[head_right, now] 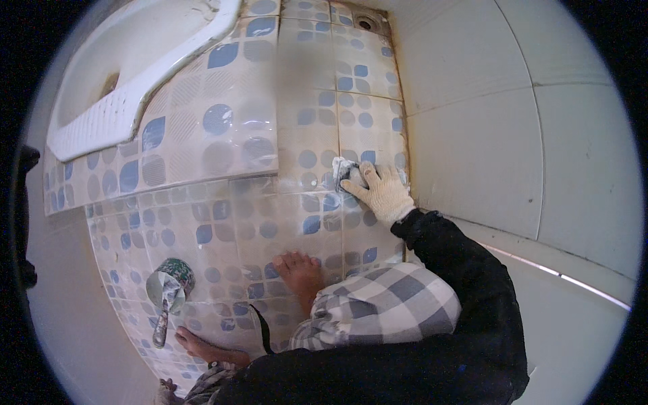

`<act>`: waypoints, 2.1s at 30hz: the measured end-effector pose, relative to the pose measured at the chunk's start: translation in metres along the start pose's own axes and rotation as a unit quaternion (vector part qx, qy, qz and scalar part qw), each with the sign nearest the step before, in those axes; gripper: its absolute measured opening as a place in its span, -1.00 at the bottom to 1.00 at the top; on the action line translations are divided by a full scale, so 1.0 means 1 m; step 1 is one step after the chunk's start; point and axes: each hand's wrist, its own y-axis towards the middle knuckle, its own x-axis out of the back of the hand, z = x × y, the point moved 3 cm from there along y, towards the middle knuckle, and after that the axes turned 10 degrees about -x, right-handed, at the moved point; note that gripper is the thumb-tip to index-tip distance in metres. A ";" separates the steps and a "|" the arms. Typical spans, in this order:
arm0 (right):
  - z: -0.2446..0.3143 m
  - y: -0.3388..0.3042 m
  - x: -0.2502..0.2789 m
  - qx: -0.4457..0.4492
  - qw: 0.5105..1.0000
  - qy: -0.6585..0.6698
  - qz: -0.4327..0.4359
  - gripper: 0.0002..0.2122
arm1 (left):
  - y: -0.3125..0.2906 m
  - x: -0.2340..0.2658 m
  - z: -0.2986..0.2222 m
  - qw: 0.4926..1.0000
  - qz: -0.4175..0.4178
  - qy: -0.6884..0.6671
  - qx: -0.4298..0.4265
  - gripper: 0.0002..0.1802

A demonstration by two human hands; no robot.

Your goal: The person scoops grout from a small container and applies it to the floor tiles around a squat toilet using a trowel. They spread the grout into the gaps between the tiles and smooth the surface.

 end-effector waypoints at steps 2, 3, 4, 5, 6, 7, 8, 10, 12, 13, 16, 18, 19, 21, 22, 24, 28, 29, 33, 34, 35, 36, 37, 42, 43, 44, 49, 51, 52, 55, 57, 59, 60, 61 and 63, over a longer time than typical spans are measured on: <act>0.002 0.002 0.013 -0.013 0.997 -0.033 0.068 -0.47 | -0.008 -0.011 0.004 0.998 -0.014 -0.008 -0.054 -0.31; 0.002 0.005 0.023 -0.020 0.997 -0.018 0.070 -0.46 | -0.010 -0.016 0.006 0.998 -0.021 -0.008 -0.063 -0.31; -0.001 0.007 0.033 -0.038 0.993 -0.008 0.108 -0.44 | -0.011 -0.019 0.007 0.997 -0.026 -0.005 -0.070 -0.31; -0.002 0.011 0.044 -0.040 0.993 0.017 0.113 -0.43 | -0.010 -0.023 0.007 0.997 -0.032 -0.002 -0.077 -0.31; -0.008 0.017 0.053 -0.110 0.985 0.040 0.126 -0.42 | -0.005 -0.027 0.009 0.996 -0.034 -0.010 -0.080 -0.32; -0.011 0.024 0.061 -0.137 0.981 0.053 0.126 -0.43 | 0.001 -0.035 0.009 0.996 -0.037 -0.021 -0.080 -0.32; -0.014 0.031 0.068 -0.155 0.979 0.071 0.108 -0.45 | 0.010 -0.043 0.010 0.996 -0.037 -0.029 -0.082 -0.33; -0.015 0.047 0.073 -0.193 0.975 0.071 0.089 -0.46 | 0.031 -0.059 0.011 0.994 -0.039 -0.054 -0.085 -0.35; -0.002 0.056 0.066 -0.189 0.975 0.074 0.090 -0.44 | 0.053 -0.075 0.012 0.991 -0.039 -0.090 -0.087 -0.36; 0.008 0.057 0.061 -0.175 0.980 0.046 0.078 -0.44 | 0.064 -0.083 0.013 0.989 -0.039 -0.110 -0.088 -0.37; 0.039 0.031 0.036 -0.173 0.973 0.004 0.151 -0.51 | 0.103 -0.110 0.011 0.979 -0.041 -0.179 -0.089 -0.39; 0.048 0.009 0.025 -0.139 0.975 -0.022 0.172 -0.55 | 0.130 -0.129 0.008 0.969 -0.042 -0.227 -0.091 -0.41; 0.047 -0.002 0.022 -0.108 0.978 -0.041 0.175 -0.56 | 0.142 -0.139 0.006 0.963 -0.043 -0.250 -0.093 -0.41; 0.035 -0.013 0.020 -0.100 0.979 -0.035 0.174 -0.56 | 0.161 -0.155 0.005 0.950 -0.042 -0.295 -0.093 -0.43; 0.025 -0.013 0.019 -0.122 0.978 -0.010 0.169 -0.56 | 0.169 -0.164 0.004 0.943 -0.040 -0.317 -0.091 -0.43; 0.010 -0.015 0.027 -0.049 0.993 -0.023 0.105 -0.58 | 0.183 -0.180 0.002 0.930 -0.036 -0.357 -0.084 -0.45; -0.004 0.010 0.036 -0.040 0.995 0.055 0.067 -0.65 | 0.211 -0.218 -0.012 0.887 -0.023 -0.455 -0.067 -0.48; -0.007 0.019 0.036 -0.103 0.983 0.127 0.086 -0.63 | 0.219 -0.230 -0.018 0.872 -0.020 -0.485 -0.061 -0.49; -0.033 0.057 0.036 -0.158 0.961 0.204 0.096 -0.47 | 0.252 -0.286 -0.046 0.782 -0.026 -0.622 -0.018 -0.51; -0.039 0.060 0.037 -0.094 0.990 0.091 0.050 -0.48 | 0.260 -0.301 -0.055 0.755 -0.031 -0.655 -0.007 -0.52; -0.043 0.064 0.030 -0.066 0.997 0.022 0.033 -0.51 | 0.267 -0.314 -0.063 0.727 -0.040 -0.685 0.004 -0.53; -0.048 0.065 0.023 -0.044 0.998 0.039 0.016 -0.52 | 0.274 -0.329 -0.073 0.698 -0.053 -0.714 0.016 -0.54; -0.051 0.069 0.012 -0.061 0.992 0.102 0.030 -0.53 | 0.280 -0.341 -0.081 0.671 -0.069 -0.738 0.021 -0.54; -0.045 0.042 -0.020 -0.005 0.997 -0.016 0.078 -0.52 | 0.295 -0.379 -0.104 0.565 -0.157 -0.810 0.024 -0.58; -0.044 0.037 -0.015 0.006 0.997 -0.040 0.066 -0.54 | 0.295 -0.382 -0.105 0.554 -0.166 -0.816 0.020 -0.59; -0.044 0.033 -0.008 0.004 0.995 -0.074 0.074 -0.55 | 0.296 -0.384 -0.106 0.543 -0.175 -0.821 0.014 -0.59; -0.042 0.062 0.052 -0.089 0.992 0.022 0.092 -0.59 | 0.293 -0.385 -0.105 0.485 -0.202 -0.851 -0.023 -0.63; -0.034 0.092 0.064 -0.128 0.991 0.002 0.037 -0.68 | 0.294 -0.386 -0.106 0.477 -0.208 -0.853 -0.026 -0.64; -0.027 0.102 0.063 -0.152 0.984 0.027 0.086 -0.66 | 0.294 -0.386 -0.106 0.476 -0.210 -0.854 -0.028 -0.65; 0.009 0.093 0.046 -0.184 0.972 -0.001 0.144 -0.60 | 0.296 -0.387 -0.105 0.493 -0.219 -0.841 -0.034 -0.67; 0.034 0.065 0.038 -0.183 0.972 0.012 0.149 -0.68 | 0.296 -0.385 -0.103 0.510 -0.222 -0.830 -0.040 -0.68; 0.047 0.033 0.033 -0.212 0.957 0.087 0.179 -0.67 | 0.296 -0.382 -0.102 0.540 -0.221 -0.809 -0.067 -0.69; 0.051 0.021 0.032 -0.171 0.962 0.083 0.196 -0.67 | 0.296 -0.382 -0.102 0.487 -0.204 -0.848 -0.043 -0.70; 0.052 0.010 0.033 -0.093 0.970 -0.017 0.223 -0.69 | 0.295 -0.380 -0.103 0.448 -0.188 -0.874 -0.036 -0.71; 0.029 0.012 0.042 -0.097 0.975 0.040 0.197 -0.66 | 0.293 -0.375 -0.106 0.357 -0.167 -0.917 -0.056 -0.70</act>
